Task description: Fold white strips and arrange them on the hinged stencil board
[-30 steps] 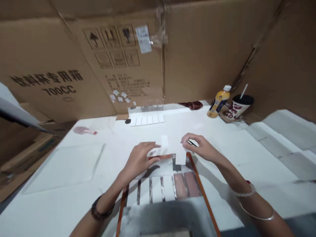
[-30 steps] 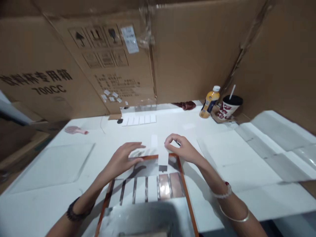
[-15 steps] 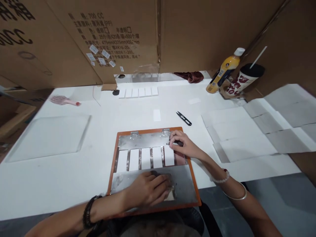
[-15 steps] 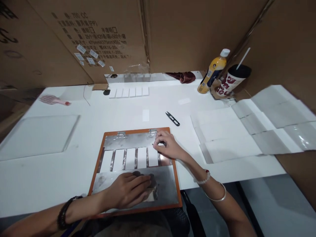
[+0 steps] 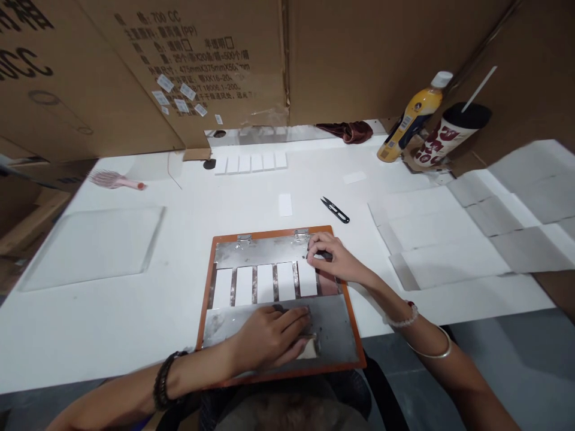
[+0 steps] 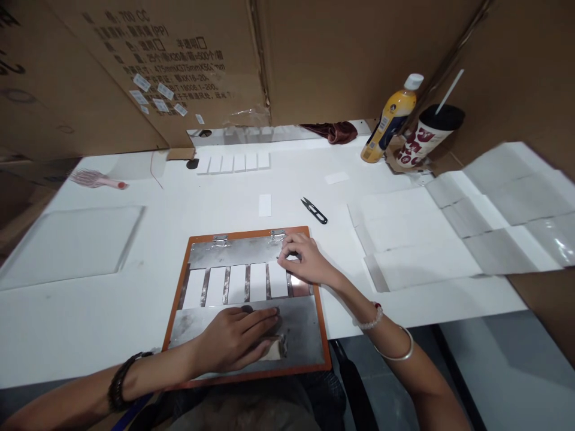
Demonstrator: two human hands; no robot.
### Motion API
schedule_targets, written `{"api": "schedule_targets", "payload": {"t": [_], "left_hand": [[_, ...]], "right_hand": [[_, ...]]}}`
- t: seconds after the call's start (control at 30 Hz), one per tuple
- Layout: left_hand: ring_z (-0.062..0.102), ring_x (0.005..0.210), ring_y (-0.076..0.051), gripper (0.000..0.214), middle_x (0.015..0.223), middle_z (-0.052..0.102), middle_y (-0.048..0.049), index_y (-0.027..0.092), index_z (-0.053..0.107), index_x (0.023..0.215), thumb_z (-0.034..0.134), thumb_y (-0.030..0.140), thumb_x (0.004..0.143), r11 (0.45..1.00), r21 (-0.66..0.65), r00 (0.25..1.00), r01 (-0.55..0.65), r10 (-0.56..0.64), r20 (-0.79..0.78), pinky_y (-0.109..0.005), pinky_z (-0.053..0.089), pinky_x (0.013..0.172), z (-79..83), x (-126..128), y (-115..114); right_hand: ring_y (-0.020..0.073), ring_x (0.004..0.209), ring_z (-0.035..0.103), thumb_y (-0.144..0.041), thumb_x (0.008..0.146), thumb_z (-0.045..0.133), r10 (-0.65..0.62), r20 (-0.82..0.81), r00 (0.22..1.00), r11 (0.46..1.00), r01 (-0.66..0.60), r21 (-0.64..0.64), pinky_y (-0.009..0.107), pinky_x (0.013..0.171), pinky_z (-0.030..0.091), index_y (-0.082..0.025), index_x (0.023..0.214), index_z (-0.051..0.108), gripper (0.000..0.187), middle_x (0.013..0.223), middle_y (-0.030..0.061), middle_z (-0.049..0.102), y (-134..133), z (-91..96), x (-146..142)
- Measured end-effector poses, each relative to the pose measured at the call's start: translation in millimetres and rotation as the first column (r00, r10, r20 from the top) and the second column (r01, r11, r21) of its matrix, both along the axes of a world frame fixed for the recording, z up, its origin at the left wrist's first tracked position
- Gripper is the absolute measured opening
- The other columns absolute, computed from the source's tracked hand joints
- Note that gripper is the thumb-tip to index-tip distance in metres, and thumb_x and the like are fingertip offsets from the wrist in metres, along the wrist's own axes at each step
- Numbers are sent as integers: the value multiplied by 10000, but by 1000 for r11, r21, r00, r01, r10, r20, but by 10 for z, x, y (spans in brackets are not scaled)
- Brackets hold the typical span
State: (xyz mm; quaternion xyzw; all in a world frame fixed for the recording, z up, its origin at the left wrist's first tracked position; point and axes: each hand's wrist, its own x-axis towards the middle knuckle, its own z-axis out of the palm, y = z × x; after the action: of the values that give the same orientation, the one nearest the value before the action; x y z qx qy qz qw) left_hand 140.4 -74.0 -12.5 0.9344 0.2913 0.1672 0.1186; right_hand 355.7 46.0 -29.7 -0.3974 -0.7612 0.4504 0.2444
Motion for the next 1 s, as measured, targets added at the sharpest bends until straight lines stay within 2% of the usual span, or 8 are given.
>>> {"api": "schedule_targets", "payload": {"t": [0.63, 0.83, 1.0], "left_hand": [[679, 622, -187, 300, 1060, 710, -124, 135, 582, 1147, 488, 274, 899, 997, -79, 999, -6, 9, 37, -286, 499, 510, 0, 9, 10], [693, 690, -181, 315, 1081, 703, -118, 160, 581, 1176, 477, 276, 902, 995, -103, 1000, -17, 19, 20, -264, 520, 552, -18, 12, 6], [693, 684, -182, 313, 1098, 703, -108, 153, 591, 1164, 474, 289, 908, 996, -92, 1000, -21, 21, -3, -265, 502, 524, -25, 15, 4]], "right_hand": [[234, 1007, 511, -300, 849, 601, -9, 3, 1000, 1000, 10, -29, 435, 899, 376, -255, 760, 662, 116, 945, 34, 562, 11, 10, 11], [229, 979, 523, -304, 838, 612, -17, 4, 1000, 1000, 17, -16, 458, 936, 344, -246, 745, 648, 115, 940, 28, 572, 26, -30, 19], [232, 993, 520, -298, 837, 611, -18, 13, 1000, 1000, 18, -1, 450, 930, 341, -248, 739, 645, 116, 928, 26, 578, 35, -36, 13]]}}
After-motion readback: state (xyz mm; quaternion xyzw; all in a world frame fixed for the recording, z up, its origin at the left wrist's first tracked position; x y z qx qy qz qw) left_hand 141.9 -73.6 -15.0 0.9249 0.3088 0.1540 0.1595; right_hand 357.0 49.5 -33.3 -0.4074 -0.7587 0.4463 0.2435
